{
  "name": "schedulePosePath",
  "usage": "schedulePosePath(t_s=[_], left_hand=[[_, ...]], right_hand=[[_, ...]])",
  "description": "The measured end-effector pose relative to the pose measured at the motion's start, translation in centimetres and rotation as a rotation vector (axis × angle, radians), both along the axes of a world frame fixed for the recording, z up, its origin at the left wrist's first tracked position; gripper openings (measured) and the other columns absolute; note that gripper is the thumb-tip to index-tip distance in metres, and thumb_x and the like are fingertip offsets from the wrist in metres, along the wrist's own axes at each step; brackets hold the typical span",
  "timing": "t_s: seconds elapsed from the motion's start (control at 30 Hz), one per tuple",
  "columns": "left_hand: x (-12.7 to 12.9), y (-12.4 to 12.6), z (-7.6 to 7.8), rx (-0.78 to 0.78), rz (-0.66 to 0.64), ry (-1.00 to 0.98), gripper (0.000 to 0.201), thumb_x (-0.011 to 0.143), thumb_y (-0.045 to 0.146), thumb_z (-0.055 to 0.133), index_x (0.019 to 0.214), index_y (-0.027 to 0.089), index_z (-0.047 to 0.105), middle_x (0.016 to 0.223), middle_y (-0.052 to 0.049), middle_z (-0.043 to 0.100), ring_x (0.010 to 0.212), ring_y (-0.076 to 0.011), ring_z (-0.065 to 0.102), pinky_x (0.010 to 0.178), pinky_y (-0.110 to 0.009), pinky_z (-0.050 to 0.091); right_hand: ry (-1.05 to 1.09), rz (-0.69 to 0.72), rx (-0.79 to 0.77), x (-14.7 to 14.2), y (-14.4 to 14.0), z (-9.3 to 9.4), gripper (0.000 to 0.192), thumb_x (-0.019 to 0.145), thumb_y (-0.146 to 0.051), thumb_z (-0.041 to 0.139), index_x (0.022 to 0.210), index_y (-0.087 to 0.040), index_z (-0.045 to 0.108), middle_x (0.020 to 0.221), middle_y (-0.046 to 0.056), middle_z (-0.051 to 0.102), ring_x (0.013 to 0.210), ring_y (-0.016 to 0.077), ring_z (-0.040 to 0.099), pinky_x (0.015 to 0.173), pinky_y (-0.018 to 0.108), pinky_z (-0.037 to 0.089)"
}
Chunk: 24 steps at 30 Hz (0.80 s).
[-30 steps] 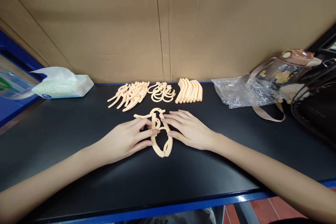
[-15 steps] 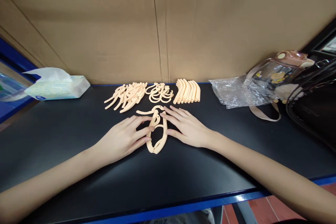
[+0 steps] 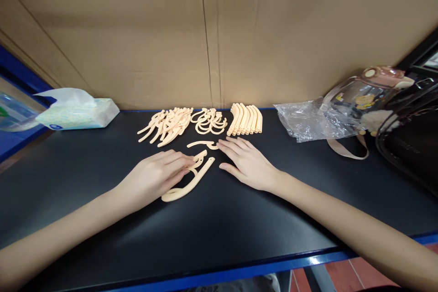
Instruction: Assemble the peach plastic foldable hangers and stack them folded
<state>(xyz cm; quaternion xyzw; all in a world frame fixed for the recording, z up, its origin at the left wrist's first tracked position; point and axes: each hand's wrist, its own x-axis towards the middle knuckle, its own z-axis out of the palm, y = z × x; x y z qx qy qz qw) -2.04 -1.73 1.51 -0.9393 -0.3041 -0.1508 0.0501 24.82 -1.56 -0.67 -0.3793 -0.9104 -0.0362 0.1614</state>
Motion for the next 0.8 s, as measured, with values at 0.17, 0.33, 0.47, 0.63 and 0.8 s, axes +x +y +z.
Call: schedulePosePath(t_s=[0.17,0.33,0.47,0.63,0.8], left_hand=[[-0.9,0.6,0.4,0.051,-0.054,0.081,0.028,0.094,0.009,0.043,0.113,0.016,0.062,0.11,-0.004,0.068,0.092,-0.0192,0.063,0.077,-0.032,0.05],[-1.5,1.5,0.1,0.117,-0.119,0.04,0.026,0.098,0.014,0.04,0.104,0.015,0.065,0.108,-0.005,0.07,0.091,-0.0188,0.064,0.077,-0.032,0.051],[-1.7,1.9,-0.1,0.091,-0.119,0.013,0.027,0.099,0.019,0.039,0.098,0.016,0.066,0.107,-0.005,0.07,0.091,-0.0179,0.064,0.078,-0.03,0.051],[-1.6,2.2,0.1,0.015,-0.113,0.012,0.026,0.099,0.019,0.038,0.097,0.017,0.064,0.107,-0.004,0.069,0.094,-0.0178,0.063,0.079,-0.03,0.05],[-1.4,2.2,-0.1,-0.001,-0.07,-0.007,0.021,0.097,0.017,0.042,0.096,0.017,0.062,0.106,-0.003,0.069,0.093,-0.0181,0.062,0.078,-0.029,0.049]], right_hand=[[-0.062,-0.01,0.123,0.2,-0.2,0.4,0.032,0.097,-0.027,0.044,0.12,-0.01,0.058,0.1,0.01,0.065,0.093,0.0227,0.058,0.09,0.04,0.043],[-0.068,0.093,0.237,0.2,-1.3,0.7,0.026,0.097,-0.028,0.046,0.098,-0.012,0.067,0.069,0.002,0.065,0.064,0.0158,0.058,0.075,0.033,0.043],[-0.004,0.063,0.314,-0.3,-2.2,1.0,0.032,0.096,-0.034,0.047,0.083,-0.015,0.069,0.067,0.003,0.067,0.06,0.0148,0.058,0.07,0.031,0.044],[-0.063,0.203,0.093,-1.0,-2.5,1.3,0.049,0.097,-0.039,0.044,0.137,-0.01,0.046,0.133,0.013,0.057,0.122,0.0245,0.051,0.102,0.043,0.04],[-0.004,0.33,0.025,-0.9,-2.6,1.4,0.039,0.098,-0.036,0.044,0.125,-0.011,0.055,0.111,0.01,0.069,0.111,0.0222,0.058,0.102,0.042,0.041]])
